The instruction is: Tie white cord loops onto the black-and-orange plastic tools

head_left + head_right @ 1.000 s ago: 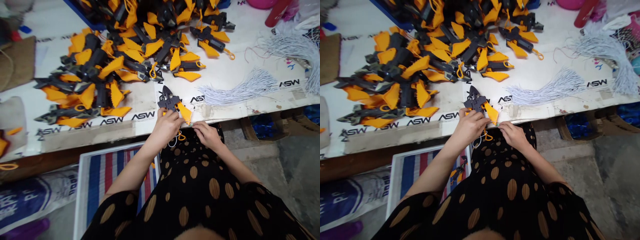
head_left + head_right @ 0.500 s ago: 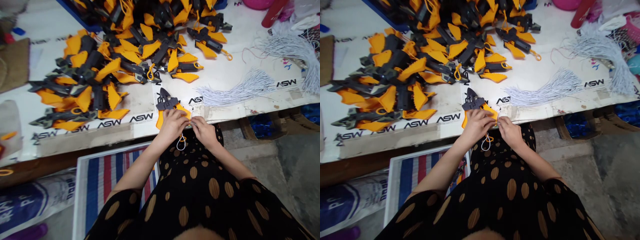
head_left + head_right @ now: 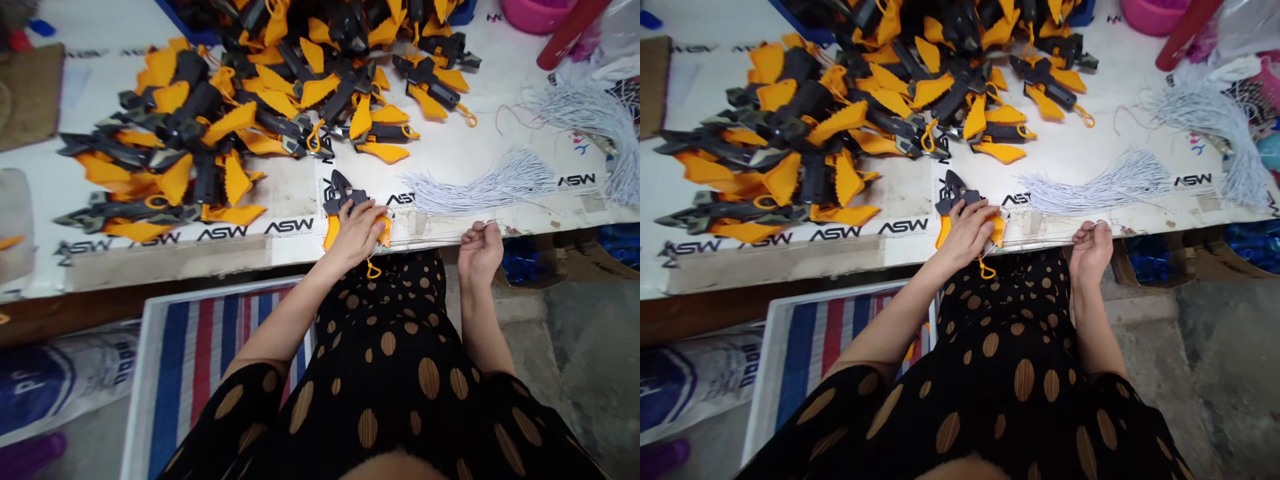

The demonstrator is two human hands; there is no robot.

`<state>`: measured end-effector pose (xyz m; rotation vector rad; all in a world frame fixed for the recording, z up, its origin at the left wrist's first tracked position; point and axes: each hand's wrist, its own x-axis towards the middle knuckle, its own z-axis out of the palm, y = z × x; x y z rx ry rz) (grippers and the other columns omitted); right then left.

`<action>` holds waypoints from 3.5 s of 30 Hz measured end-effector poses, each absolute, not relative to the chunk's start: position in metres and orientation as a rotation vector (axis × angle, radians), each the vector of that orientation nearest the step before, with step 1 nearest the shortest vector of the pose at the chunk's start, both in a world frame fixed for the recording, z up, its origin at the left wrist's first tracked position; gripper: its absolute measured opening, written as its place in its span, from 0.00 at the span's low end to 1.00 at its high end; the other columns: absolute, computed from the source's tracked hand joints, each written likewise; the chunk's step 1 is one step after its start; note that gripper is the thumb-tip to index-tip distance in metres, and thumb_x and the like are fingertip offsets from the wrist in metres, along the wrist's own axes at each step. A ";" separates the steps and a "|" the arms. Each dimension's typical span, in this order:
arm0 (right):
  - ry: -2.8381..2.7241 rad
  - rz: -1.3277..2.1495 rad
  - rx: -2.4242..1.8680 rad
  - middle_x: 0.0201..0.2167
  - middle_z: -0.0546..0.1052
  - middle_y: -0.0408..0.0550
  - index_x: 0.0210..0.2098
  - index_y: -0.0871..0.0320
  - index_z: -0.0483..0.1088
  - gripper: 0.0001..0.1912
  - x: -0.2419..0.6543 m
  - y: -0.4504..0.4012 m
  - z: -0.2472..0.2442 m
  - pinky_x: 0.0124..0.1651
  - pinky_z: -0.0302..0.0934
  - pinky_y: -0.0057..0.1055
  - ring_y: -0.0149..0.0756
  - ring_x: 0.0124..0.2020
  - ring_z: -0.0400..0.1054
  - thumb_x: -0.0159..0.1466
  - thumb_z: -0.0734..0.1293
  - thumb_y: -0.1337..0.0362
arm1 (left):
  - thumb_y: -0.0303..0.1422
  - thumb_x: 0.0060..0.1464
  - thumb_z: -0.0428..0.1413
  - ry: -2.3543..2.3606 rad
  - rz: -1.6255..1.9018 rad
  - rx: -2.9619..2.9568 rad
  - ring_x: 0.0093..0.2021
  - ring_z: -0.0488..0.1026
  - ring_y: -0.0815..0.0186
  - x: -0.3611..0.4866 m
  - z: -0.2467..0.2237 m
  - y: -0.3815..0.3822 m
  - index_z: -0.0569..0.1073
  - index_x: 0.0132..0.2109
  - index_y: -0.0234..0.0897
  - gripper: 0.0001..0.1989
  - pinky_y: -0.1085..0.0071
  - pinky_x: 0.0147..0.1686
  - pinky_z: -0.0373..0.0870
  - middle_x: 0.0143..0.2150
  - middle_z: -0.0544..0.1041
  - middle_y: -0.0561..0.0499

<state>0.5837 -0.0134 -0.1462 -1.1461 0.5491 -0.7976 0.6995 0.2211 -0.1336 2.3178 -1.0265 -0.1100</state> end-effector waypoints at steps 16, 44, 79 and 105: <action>-0.178 -0.388 -2.004 0.36 0.81 0.48 0.41 0.54 0.74 0.08 0.577 0.065 -0.127 0.43 0.70 0.33 0.35 0.37 0.76 0.71 0.64 0.59 | 0.46 0.69 0.47 -0.842 -0.460 1.930 0.32 0.71 0.63 0.654 -0.101 0.257 0.80 0.41 0.38 0.22 0.62 0.39 0.68 0.29 0.77 0.49; 0.158 0.161 -1.287 0.24 0.73 0.39 0.34 0.58 0.73 0.19 0.579 0.084 -0.126 0.23 0.55 0.24 0.24 0.20 0.58 0.59 0.73 0.47 | 0.39 0.63 0.61 -0.845 0.235 2.006 0.33 0.77 0.65 0.631 -0.117 0.261 0.78 0.34 0.40 0.10 0.65 0.37 0.66 0.32 0.82 0.51; -0.145 -0.051 -1.755 0.29 0.74 0.42 0.35 0.55 0.70 0.08 0.570 0.088 -0.128 0.34 0.62 0.28 0.30 0.28 0.66 0.66 0.66 0.58 | 0.29 0.59 0.55 -0.565 -0.109 1.951 0.27 0.71 0.70 0.613 -0.116 0.263 0.73 0.34 0.37 0.05 0.75 0.29 0.68 0.27 0.75 0.54; 0.079 0.131 -1.619 0.30 0.72 0.42 0.35 0.56 0.68 0.15 0.568 0.090 -0.127 0.36 0.61 0.28 0.30 0.30 0.64 0.64 0.67 0.50 | 0.32 0.66 0.55 -1.092 0.160 2.114 0.44 0.77 0.61 0.625 -0.127 0.278 0.72 0.49 0.39 0.06 0.65 0.43 0.70 0.47 0.80 0.45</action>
